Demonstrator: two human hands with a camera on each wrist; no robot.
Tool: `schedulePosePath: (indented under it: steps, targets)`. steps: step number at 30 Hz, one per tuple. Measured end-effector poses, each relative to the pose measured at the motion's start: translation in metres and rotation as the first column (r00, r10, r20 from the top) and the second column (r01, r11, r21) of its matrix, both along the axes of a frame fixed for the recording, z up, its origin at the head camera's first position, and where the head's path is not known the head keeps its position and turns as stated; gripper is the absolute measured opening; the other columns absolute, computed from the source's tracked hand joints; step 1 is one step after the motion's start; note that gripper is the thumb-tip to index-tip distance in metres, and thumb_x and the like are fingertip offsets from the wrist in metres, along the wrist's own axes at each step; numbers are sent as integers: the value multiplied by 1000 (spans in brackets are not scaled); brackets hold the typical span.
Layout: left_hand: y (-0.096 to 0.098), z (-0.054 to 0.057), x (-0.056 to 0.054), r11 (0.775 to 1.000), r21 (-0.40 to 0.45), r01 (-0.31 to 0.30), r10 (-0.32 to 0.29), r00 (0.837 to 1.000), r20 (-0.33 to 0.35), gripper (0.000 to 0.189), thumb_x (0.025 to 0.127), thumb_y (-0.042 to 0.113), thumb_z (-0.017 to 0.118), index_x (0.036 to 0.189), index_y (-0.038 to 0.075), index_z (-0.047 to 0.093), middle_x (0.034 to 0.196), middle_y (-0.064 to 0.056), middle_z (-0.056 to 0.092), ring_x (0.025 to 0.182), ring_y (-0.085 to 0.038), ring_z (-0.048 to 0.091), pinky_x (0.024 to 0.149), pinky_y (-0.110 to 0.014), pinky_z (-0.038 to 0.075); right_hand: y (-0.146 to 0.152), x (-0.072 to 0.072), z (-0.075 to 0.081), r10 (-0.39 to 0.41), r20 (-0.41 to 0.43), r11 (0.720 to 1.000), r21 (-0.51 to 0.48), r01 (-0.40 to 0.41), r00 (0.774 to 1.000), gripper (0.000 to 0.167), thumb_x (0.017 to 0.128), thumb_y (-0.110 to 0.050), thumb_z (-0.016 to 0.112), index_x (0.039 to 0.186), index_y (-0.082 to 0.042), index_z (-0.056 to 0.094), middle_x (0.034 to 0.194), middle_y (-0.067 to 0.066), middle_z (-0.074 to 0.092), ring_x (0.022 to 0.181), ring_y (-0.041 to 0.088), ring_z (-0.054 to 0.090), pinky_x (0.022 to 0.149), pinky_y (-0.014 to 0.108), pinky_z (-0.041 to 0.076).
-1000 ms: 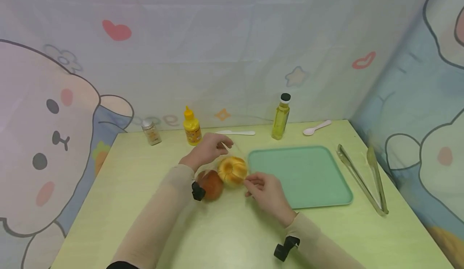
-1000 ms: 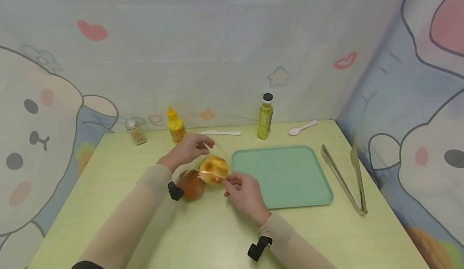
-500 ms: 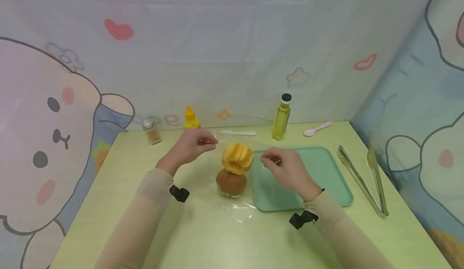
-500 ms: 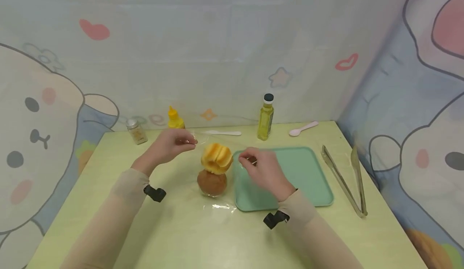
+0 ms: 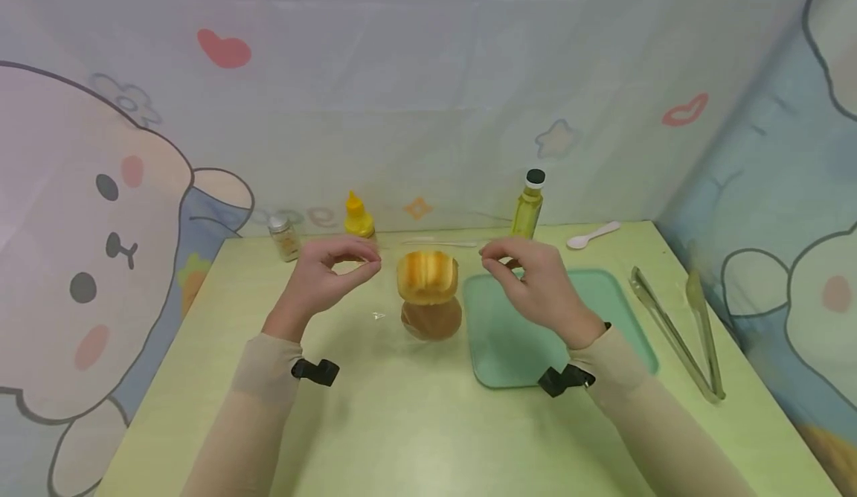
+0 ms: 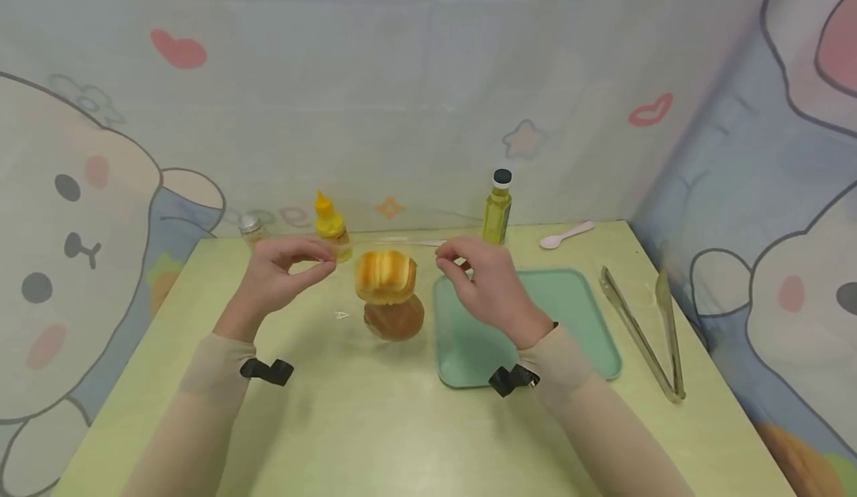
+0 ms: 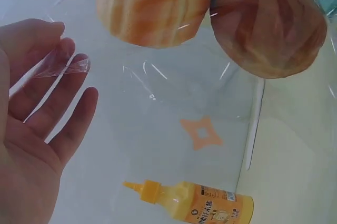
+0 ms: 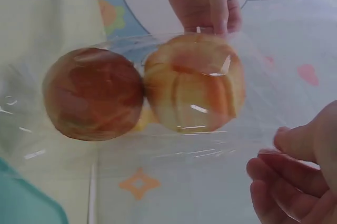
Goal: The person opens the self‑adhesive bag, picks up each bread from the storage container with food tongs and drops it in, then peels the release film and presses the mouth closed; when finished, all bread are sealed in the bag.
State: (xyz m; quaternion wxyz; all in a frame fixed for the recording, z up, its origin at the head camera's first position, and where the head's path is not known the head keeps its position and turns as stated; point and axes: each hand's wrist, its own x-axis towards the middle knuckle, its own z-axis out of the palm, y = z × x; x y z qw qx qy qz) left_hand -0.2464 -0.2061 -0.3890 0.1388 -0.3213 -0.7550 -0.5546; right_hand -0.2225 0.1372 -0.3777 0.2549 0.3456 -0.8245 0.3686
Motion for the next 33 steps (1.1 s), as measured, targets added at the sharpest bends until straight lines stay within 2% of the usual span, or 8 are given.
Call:
schedulePosePath:
  steps: [5, 8, 18, 24, 27, 29, 31, 33]
  targets:
    - [-1, 1, 4, 998, 67, 14, -5, 991, -133, 22, 80, -21, 78, 90, -2, 80, 97, -14, 77, 96, -13, 72, 88, -25, 60, -5, -1, 11, 13, -88, 999, -42, -17, 996, 10, 93, 2, 77, 100, -5, 75, 104, 8, 75, 82, 17, 68, 70, 32, 60]
    - [-1, 1, 5, 997, 80, 1, 13, 986, -168, 23, 78, -22, 78, 90, -3, 79, 95, -18, 75, 96, -13, 72, 89, -24, 59, -8, -1, 13, -1, -126, 998, -64, -7, 992, 9, 93, 4, 76, 97, -4, 75, 103, 8, 75, 79, 16, 66, 67, 30, 58]
    - [5, 5, 15, 988, 152, -9, 30, 991, -132, 21, 83, -23, 73, 97, -7, 77, 102, -21, 72, 93, -15, 72, 81, -25, 62, -9, 1, 14, -24, -135, 996, -86, 12, 991, 9, 93, 3, 77, 97, -4, 75, 100, 7, 75, 80, 16, 67, 70, 35, 61]
    - [7, 5, 21, 976, 209, -57, 73, 995, -73, 17, 85, -21, 73, 98, -10, 76, 106, -10, 72, 86, -14, 75, 74, -31, 65, -11, 2, 12, 24, -32, 986, -162, -29, 999, 9, 95, 3, 75, 99, -5, 76, 100, 4, 76, 86, 14, 72, 76, 22, 61]
    - [8, 5, 23, 953, 302, -2, 15, 999, -39, 28, 84, -27, 69, 110, -16, 69, 104, -10, 73, 84, -18, 77, 71, -39, 65, -13, 3, 10, 85, 60, 962, -266, -67, 995, 10, 96, 5, 72, 102, -3, 75, 100, 7, 77, 88, 12, 74, 77, 21, 61]
    - [8, 6, 24, 931, 364, 38, -30, 999, -27, 42, 83, -31, 67, 123, -17, 62, 102, -11, 73, 84, -21, 78, 70, -44, 65, -15, 5, 9, 137, 130, 931, -354, -84, 982, 15, 97, 6, 70, 110, 0, 71, 100, 10, 76, 89, 13, 75, 78, 25, 62]
    - [7, 6, 24, 906, 417, 72, -69, 997, -22, 57, 81, -34, 65, 134, -14, 56, 100, -13, 73, 83, -24, 78, 70, -46, 65, -17, 6, 8, 196, 198, 890, -448, -89, 960, 28, 97, 8, 68, 124, 2, 63, 99, 14, 76, 90, 17, 77, 80, 31, 64]
    - [5, 6, 24, 897, 436, 78, -72, 997, -30, 64, 81, -32, 67, 139, -8, 55, 99, -11, 73, 81, -24, 77, 69, -45, 65, -20, 6, 8, 257, 275, 843, -532, -76, 926, 45, 98, 7, 68, 138, -2, 53, 98, 13, 76, 90, 21, 77, 82, 35, 64]
